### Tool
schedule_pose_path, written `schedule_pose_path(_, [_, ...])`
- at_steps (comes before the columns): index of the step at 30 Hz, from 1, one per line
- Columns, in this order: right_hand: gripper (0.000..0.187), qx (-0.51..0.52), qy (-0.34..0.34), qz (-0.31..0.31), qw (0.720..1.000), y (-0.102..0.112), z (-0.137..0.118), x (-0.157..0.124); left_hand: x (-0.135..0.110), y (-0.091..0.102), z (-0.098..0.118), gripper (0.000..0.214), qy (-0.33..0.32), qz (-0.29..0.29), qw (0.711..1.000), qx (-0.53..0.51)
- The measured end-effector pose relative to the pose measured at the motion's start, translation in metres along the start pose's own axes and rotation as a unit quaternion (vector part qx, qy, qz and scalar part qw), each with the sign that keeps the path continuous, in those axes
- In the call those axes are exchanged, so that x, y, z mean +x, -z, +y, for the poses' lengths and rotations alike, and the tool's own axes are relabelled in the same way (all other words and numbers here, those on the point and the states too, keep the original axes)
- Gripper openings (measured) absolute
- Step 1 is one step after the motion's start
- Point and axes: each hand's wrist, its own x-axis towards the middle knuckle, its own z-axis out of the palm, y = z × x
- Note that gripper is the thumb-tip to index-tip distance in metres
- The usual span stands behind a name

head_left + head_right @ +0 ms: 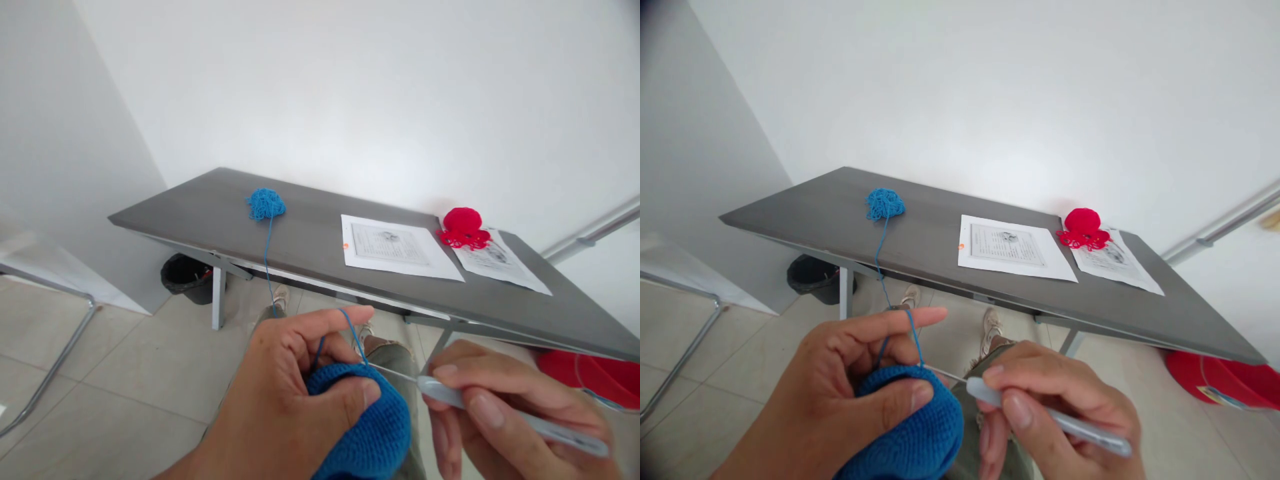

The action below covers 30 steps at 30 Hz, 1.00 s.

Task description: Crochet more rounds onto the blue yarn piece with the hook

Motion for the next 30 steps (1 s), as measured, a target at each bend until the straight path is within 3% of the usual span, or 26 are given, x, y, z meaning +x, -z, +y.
schedule_pose_path(4, [0.013, 0.154, -0.123, 0.055, 0.979, -0.016, 0.015, -0.004, 0.003, -0.002, -0.005, 0.049, 0.048, -0.004, 0.994, -0.095])
schedule_pose_path(7, [0.013, 0.168, -0.153, 0.081, 0.97, -0.021, 0.015, -0.005, 0.005, -0.006, -0.005, 0.047, 0.057, 0.03, 0.991, -0.115])
schedule_pose_path(10, [0.014, 0.119, -0.134, 0.092, 0.979, -0.023, 0.012, -0.007, 0.006, -0.011, -0.003, 0.047, 0.051, 0.075, 0.989, -0.119])
schedule_pose_path(14, [0.018, 0.025, -0.076, 0.11, 0.991, -0.029, 0.013, -0.009, 0.01, -0.017, -0.003, 0.048, 0.029, 0.084, 0.991, -0.097])
schedule_pose_path(19, [0.014, -0.086, -0.023, 0.208, 0.974, -0.039, 0.024, -0.007, 0.015, -0.025, -0.007, 0.056, 0.042, 0.085, 0.99, -0.107])
schedule_pose_path(23, [0.019, -0.11, 0.039, 0.191, 0.975, -0.043, 0.036, -0.005, 0.019, -0.031, -0.013, 0.058, 0.055, 0.1, 0.977, -0.179])
schedule_pose_path(27, [0.006, -0.115, 0.0, 0.283, 0.952, -0.049, 0.043, -0.005, 0.024, -0.033, -0.023, 0.056, 0.075, 0.095, 0.96, -0.252])
schedule_pose_path(30, [0.006, -0.112, -0.012, 0.293, 0.95, -0.051, 0.049, -0.003, 0.03, -0.034, -0.029, 0.056, 0.105, 0.091, 0.947, -0.289])
